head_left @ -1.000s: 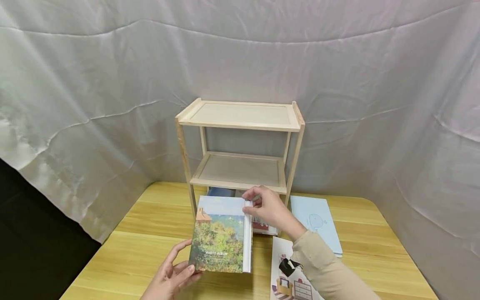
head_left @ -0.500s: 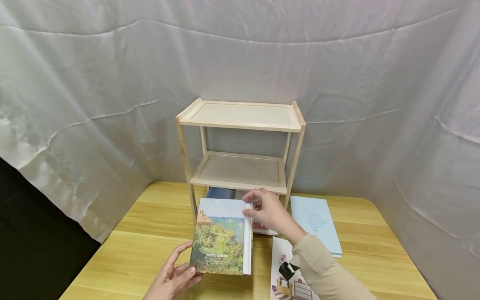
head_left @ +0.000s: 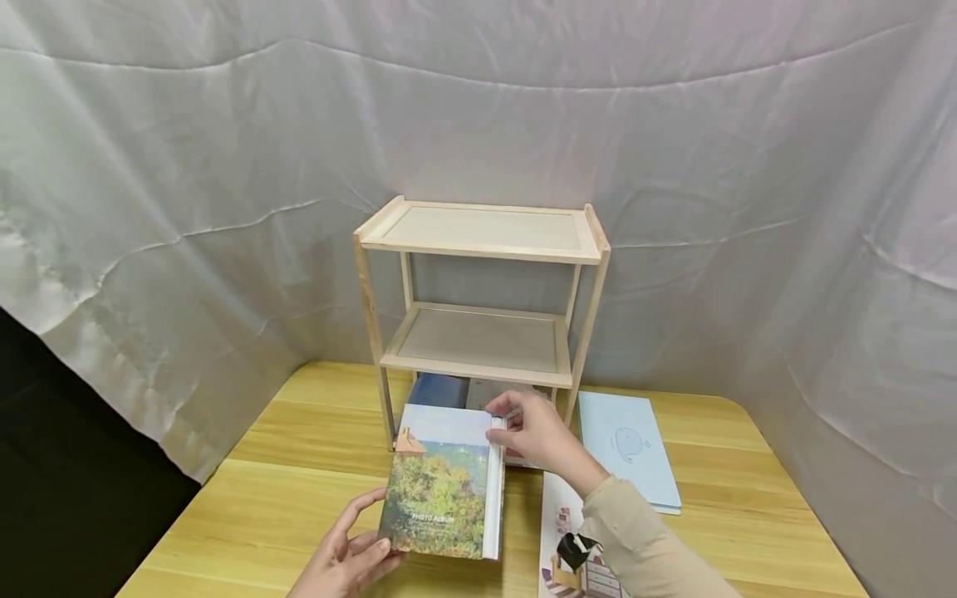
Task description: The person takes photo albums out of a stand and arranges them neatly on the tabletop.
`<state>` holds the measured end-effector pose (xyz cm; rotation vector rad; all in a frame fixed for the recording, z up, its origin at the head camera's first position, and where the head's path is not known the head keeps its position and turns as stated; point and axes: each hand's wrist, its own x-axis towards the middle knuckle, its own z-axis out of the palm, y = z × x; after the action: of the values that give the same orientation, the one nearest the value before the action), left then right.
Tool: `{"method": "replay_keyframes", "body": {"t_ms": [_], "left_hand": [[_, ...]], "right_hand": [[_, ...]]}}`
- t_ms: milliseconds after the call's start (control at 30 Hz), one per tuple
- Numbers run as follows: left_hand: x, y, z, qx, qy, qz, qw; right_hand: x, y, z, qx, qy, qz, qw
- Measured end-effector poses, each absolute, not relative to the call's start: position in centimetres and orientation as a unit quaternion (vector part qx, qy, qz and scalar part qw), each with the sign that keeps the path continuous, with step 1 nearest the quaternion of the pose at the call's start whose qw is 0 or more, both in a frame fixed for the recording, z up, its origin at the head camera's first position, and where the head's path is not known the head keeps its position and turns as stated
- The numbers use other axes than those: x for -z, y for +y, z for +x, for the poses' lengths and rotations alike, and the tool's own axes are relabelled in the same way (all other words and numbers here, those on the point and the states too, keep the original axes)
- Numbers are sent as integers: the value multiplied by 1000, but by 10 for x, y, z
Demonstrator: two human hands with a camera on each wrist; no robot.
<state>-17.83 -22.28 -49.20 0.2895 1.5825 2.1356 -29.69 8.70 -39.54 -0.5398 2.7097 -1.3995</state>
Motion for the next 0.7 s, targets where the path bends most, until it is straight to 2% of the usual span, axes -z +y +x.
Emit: {"method": "replay_keyframes", "body": {"t_ms": [300, 700], "left_hand": [[498, -217, -180, -794, 553, 78, 241], [511, -211, -181, -804, 528, 95, 257]], "right_hand": [[406, 89, -301, 426, 887, -175, 25], [427, 94, -305, 404, 897, -175, 36]]}}
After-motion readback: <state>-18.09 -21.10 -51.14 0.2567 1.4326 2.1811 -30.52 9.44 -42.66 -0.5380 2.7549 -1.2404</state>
